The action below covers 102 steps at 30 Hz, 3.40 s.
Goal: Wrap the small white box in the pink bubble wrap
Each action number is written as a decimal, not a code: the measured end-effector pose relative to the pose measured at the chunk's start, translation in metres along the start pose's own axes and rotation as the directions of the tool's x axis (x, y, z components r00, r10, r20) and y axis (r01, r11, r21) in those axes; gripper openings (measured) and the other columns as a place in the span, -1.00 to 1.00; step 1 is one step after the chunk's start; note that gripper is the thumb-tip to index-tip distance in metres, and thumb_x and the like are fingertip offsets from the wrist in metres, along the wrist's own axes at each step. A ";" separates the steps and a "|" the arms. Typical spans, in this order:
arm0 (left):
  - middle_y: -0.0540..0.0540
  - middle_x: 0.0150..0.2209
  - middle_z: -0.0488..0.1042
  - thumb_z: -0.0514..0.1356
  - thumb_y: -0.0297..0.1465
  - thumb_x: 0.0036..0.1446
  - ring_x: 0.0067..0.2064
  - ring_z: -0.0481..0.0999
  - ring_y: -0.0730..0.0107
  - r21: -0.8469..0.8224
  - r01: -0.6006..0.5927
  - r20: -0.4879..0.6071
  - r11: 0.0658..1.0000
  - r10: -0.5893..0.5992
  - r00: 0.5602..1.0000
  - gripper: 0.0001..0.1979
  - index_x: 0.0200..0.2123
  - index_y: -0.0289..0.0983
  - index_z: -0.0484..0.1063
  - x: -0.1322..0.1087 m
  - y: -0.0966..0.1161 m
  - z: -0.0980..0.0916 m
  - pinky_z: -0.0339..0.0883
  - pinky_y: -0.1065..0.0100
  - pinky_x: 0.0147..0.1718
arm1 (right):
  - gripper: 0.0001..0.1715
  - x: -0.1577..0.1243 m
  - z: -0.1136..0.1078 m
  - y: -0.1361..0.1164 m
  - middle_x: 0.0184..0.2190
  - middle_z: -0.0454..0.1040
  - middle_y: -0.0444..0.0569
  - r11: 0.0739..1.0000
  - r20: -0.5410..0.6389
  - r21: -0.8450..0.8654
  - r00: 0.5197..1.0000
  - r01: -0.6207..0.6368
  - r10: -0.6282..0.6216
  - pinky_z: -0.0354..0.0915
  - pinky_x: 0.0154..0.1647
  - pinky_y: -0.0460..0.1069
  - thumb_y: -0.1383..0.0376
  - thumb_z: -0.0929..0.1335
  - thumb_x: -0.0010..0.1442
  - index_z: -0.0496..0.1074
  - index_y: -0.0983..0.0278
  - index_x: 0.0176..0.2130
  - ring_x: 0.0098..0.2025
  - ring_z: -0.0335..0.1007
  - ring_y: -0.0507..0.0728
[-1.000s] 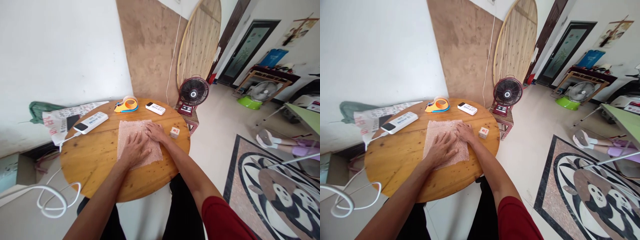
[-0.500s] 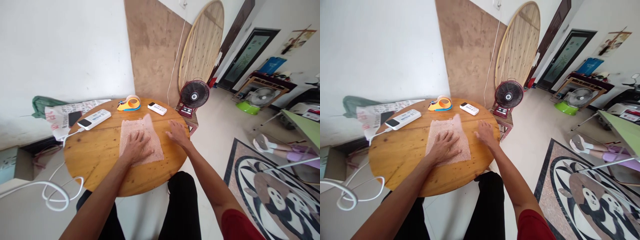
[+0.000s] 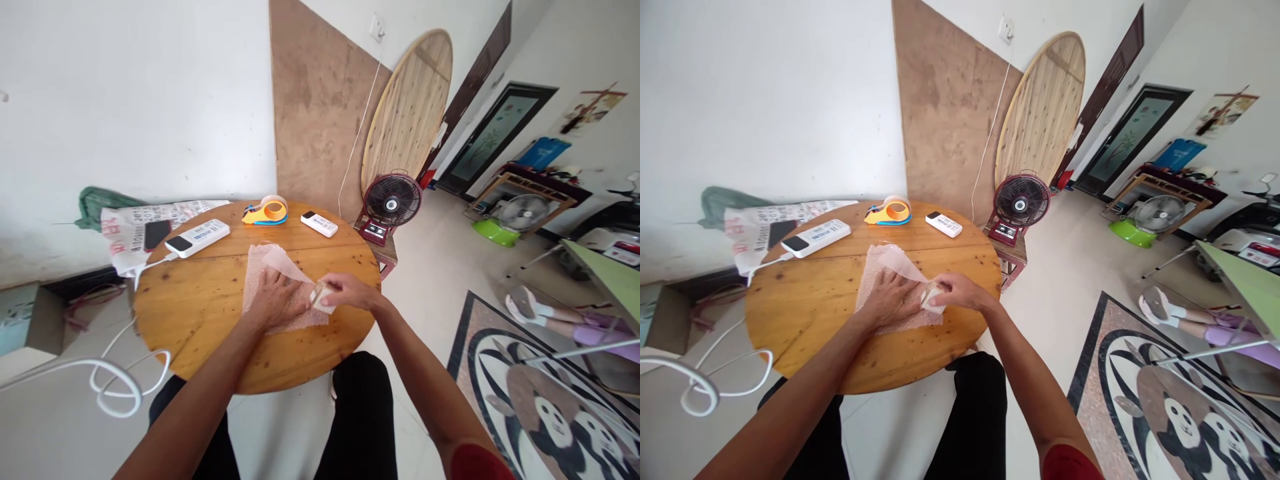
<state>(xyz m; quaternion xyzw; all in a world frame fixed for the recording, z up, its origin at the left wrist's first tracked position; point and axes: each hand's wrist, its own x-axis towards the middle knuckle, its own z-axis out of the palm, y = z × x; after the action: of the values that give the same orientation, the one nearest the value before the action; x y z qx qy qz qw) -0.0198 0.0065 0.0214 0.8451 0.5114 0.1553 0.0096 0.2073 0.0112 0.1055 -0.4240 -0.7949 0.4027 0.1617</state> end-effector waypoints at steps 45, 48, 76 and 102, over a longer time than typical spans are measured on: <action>-0.15 -0.12 0.57 -0.01 -0.54 0.01 -0.05 0.51 0.26 -0.507 0.430 -0.146 0.747 -0.566 0.811 -0.61 -0.15 -0.31 0.51 0.007 -0.039 0.011 0.34 0.27 0.03 | -0.40 0.098 0.040 0.030 -0.18 0.40 -0.10 0.986 -0.071 0.006 0.984 0.167 -0.166 0.22 -0.13 -0.02 0.21 0.53 -0.15 0.39 0.28 -0.09 -0.16 0.29 0.10; -0.17 -0.14 0.57 -0.01 -0.55 0.01 -0.06 0.50 0.24 -0.502 0.435 -0.155 0.747 -0.573 0.805 -0.62 -0.17 -0.33 0.52 0.008 -0.038 0.013 0.33 0.26 0.04 | -0.42 0.093 0.042 0.039 -0.13 0.41 -0.08 0.982 -0.060 0.054 0.983 0.179 -0.176 0.24 -0.10 -0.01 0.26 0.50 -0.09 0.37 0.27 -0.05 -0.13 0.32 0.10; -0.08 -0.20 0.61 -0.01 -0.55 -0.10 -0.13 0.53 0.32 -0.592 0.469 -0.120 0.655 -0.647 0.753 -0.60 -0.28 -0.27 0.56 0.011 -0.042 0.010 0.37 0.31 -0.01 | -0.38 0.095 0.060 0.064 0.09 0.39 0.07 0.964 -0.215 0.094 0.950 0.250 -0.226 0.16 0.19 0.10 0.21 0.47 -0.01 0.37 0.26 0.05 0.14 0.29 0.20; -0.12 -0.16 0.60 0.00 -0.51 0.01 -0.10 0.54 0.26 -0.568 0.500 -0.094 0.654 -0.655 0.749 -0.62 -0.21 -0.29 0.56 0.010 -0.039 0.007 0.35 0.32 -0.03 | -0.37 0.095 0.061 0.066 0.05 0.43 0.04 0.952 -0.227 0.092 0.937 0.293 -0.266 0.19 0.15 0.07 0.20 0.47 0.01 0.37 0.25 0.08 0.09 0.33 0.18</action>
<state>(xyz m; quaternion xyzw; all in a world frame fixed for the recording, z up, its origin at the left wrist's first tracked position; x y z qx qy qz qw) -0.0472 0.0342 0.0106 0.5683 0.6915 0.3955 0.2061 0.1509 0.0776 0.0084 -0.3362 -0.7986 0.3770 0.3272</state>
